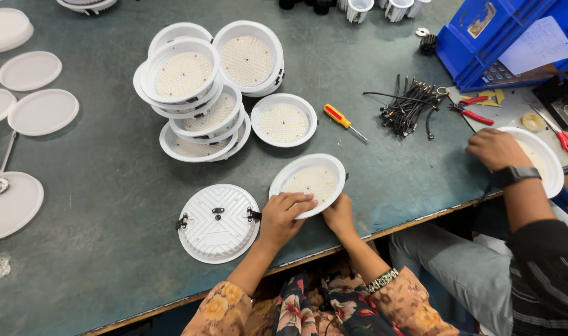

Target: The person attaches wire clips and inserts wire harnesses into LED light fixture housings at a workbench.

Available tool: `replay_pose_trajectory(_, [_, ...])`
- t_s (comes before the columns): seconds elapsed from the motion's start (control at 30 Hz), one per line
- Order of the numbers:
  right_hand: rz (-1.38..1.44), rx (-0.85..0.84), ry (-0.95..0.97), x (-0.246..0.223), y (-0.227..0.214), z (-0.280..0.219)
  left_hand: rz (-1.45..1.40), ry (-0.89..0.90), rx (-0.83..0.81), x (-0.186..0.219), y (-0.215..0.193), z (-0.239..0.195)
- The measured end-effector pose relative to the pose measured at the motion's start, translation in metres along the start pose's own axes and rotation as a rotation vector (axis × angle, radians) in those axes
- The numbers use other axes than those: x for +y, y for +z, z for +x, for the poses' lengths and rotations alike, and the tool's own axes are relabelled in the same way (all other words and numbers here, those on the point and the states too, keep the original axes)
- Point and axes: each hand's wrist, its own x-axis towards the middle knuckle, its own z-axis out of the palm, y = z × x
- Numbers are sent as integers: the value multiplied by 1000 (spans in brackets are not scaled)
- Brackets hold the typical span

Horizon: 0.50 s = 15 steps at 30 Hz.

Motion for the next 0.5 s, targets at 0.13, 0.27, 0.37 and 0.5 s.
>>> replay_pose_trajectory(0.13, [134,-58,24,-16,-13,-18,-63,-44,-8,18,-9,-4])
replay_pose_trajectory(0.27, [21,-76,-144,-47,-38,-48,-55,-10,-17,42,-27,-12])
replay_pose_trajectory(0.37, [127,-179,-55,-58,-56,-73,-156,-44,16,65,-39,-20])
replay_pose_trajectory(0.5, [365,-205,73,-39,-62,-105,-142,-34,61,88,-48,-32])
